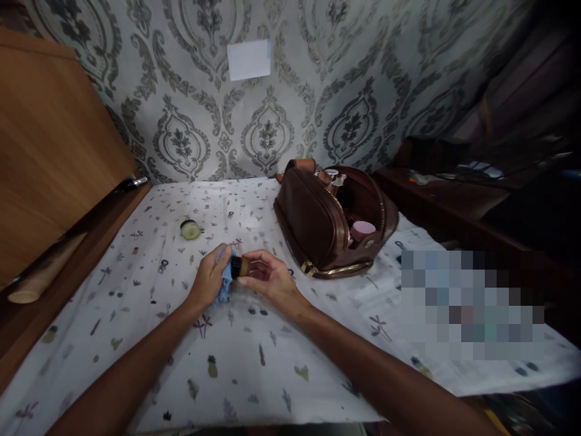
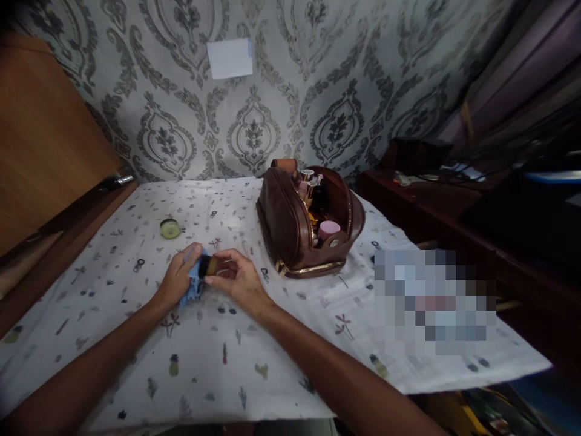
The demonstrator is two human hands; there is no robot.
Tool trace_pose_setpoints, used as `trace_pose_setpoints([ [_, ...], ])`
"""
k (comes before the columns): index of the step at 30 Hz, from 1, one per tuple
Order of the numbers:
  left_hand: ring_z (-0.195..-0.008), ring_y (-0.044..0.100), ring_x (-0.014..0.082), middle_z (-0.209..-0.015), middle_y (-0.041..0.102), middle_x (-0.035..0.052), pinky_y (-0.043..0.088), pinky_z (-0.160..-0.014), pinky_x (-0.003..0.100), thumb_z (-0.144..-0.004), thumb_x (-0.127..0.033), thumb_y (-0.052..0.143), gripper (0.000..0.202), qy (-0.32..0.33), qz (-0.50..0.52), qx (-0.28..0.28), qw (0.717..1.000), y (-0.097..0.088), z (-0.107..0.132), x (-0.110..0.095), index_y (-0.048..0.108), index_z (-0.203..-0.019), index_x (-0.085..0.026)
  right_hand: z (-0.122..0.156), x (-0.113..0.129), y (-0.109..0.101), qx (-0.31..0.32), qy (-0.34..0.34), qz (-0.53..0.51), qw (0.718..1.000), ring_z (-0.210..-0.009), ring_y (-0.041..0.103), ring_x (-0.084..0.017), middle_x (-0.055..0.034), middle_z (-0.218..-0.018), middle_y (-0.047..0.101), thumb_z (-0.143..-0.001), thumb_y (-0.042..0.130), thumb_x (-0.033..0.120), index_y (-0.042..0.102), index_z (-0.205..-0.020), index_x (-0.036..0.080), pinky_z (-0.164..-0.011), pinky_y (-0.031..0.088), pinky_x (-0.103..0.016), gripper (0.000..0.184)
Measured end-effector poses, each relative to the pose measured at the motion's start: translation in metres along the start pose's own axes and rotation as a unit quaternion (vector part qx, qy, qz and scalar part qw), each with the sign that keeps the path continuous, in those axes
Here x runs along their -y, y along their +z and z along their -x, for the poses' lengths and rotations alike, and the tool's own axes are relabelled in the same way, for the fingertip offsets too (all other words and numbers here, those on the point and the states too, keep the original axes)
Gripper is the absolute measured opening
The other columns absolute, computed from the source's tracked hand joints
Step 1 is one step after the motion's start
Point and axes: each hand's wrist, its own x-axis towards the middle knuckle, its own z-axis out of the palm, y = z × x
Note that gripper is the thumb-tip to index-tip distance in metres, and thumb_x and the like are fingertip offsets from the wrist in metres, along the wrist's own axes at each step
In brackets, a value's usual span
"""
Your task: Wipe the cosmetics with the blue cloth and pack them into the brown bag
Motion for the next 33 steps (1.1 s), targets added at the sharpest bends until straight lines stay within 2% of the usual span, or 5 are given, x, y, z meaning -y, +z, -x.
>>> trace_pose_setpoints([
  [5, -0.081, 0.056, 0.0174, -0.090, 0.060, -0.0001, 0.044, -0.076, 0.027, -0.093, -0.034, 0.044, 0.022, 0.015, -0.029, 0.014, 0.999, -0.006, 0.002, -0.008, 0.059, -0.103, -0.022, -0.001, 0.006, -0.003, -0.038, 0.025, -0.035, 0.998, -0.078, 0.063, -0.015, -0.0010, -0.087, 0.068, -0.061, 0.087, 0.040, 0.068, -0.092, 0.021, -0.073, 0.049, -0.029, 0.041],
  [12, -0.106, 0.056, 0.0242, -0.119, 0.056, 0.0079, 0.047, -0.091, 0.034, -0.089, -0.036, 0.055, 0.048, 0.102, -0.019, 0.122, 0.987, -0.007, 0.006, -0.009, 0.051, -0.135, -0.025, -0.004, 0.010, -0.007, -0.042, 0.049, -0.077, 0.995, -0.063, 0.061, -0.013, 0.0003, -0.073, 0.065, -0.066, 0.082, 0.051, 0.068, -0.083, 0.018, -0.062, 0.046, -0.027, 0.040],
  [18, -0.118, 0.055, 0.0257, -0.125, 0.060, 0.0080, 0.044, -0.100, 0.035, -0.088, -0.041, 0.061, 0.040, 0.062, -0.007, 0.104, 0.993, -0.003, 0.004, -0.004, 0.058, -0.124, -0.023, -0.004, 0.011, -0.009, -0.032, 0.056, -0.059, 0.996, -0.059, 0.059, -0.011, 0.0007, -0.067, 0.064, -0.067, 0.081, 0.053, 0.070, -0.085, 0.016, -0.057, 0.043, -0.024, 0.043],
  [27, -0.092, 0.062, 0.0207, -0.099, 0.067, 0.0042, 0.048, -0.080, 0.028, -0.091, -0.049, 0.054, 0.039, 0.023, 0.024, 0.116, 0.993, -0.006, 0.003, -0.010, 0.062, -0.113, -0.018, -0.004, 0.010, -0.013, -0.040, 0.026, -0.021, 0.999, -0.076, 0.062, -0.013, -0.0026, -0.096, 0.067, -0.065, 0.085, 0.038, 0.072, -0.101, 0.021, -0.061, 0.045, -0.023, 0.042],
  [33, -0.064, 0.048, 0.0130, -0.069, 0.051, -0.0028, 0.040, -0.061, 0.024, -0.094, -0.051, 0.046, 0.038, 0.009, 0.012, 0.105, 0.994, -0.004, 0.002, -0.003, 0.056, -0.082, -0.017, -0.005, 0.008, -0.014, -0.007, 0.006, -0.015, 1.000, -0.074, 0.061, -0.011, 0.0011, -0.093, 0.067, -0.064, 0.086, 0.030, 0.071, -0.105, 0.026, -0.067, 0.049, -0.026, 0.044],
])
